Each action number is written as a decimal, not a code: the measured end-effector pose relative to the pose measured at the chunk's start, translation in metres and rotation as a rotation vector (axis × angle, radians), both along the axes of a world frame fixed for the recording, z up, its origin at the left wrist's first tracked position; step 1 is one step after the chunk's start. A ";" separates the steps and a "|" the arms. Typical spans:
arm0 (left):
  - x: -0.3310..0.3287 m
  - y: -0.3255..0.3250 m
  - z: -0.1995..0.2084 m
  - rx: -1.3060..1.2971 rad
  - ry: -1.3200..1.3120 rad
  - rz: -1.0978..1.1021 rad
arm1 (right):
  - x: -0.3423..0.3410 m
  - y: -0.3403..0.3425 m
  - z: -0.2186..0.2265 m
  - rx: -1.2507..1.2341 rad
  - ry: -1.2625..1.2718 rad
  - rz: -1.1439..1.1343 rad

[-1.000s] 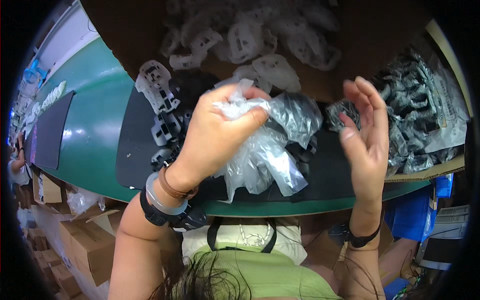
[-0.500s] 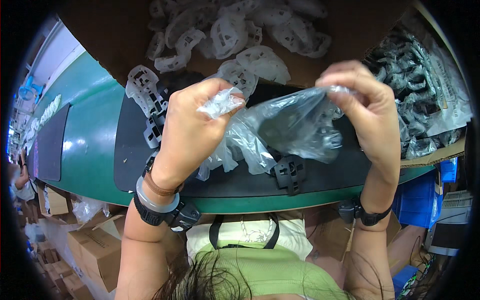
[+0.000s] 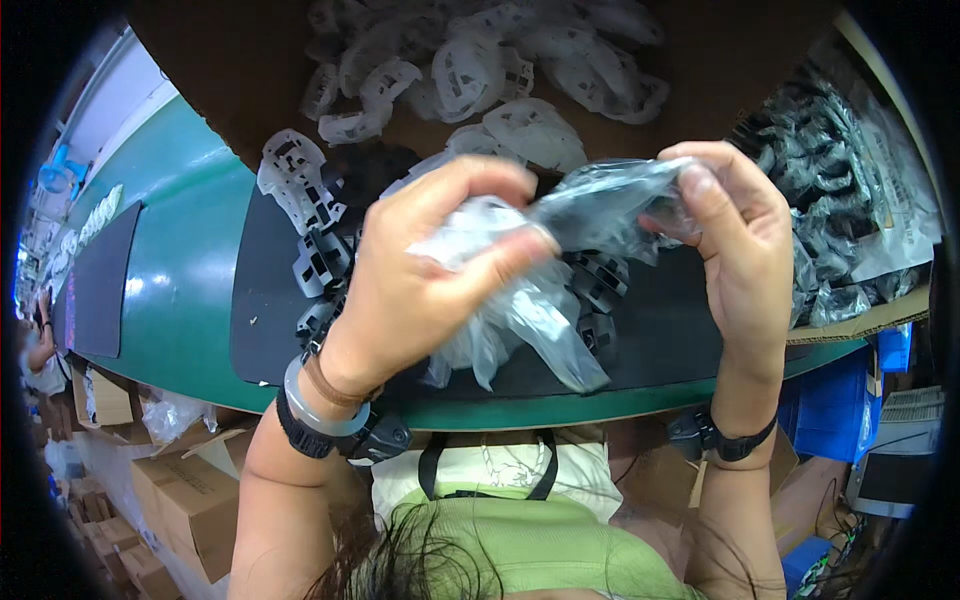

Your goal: Sort and assemble plastic mouse housing components by snapping white and black parts together.

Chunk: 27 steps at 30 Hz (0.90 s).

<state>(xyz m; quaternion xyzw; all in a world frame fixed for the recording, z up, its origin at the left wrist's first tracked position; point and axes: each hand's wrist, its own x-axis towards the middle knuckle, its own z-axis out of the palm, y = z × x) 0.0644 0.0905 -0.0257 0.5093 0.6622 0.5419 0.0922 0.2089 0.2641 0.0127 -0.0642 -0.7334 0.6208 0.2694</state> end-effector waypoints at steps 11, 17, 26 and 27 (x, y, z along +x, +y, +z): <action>-0.006 -0.002 0.003 -0.103 0.084 0.070 | 0.001 0.004 -0.005 0.677 -0.191 -0.265; -0.010 -0.005 0.007 0.360 0.378 0.330 | -0.019 -0.023 -0.007 1.197 0.522 -0.530; -0.047 -0.116 0.037 -0.005 0.965 0.973 | 0.027 -0.074 -0.030 0.809 0.003 0.258; -0.050 -0.133 0.042 -0.078 0.963 1.033 | 0.039 -0.067 -0.028 0.805 -0.072 0.284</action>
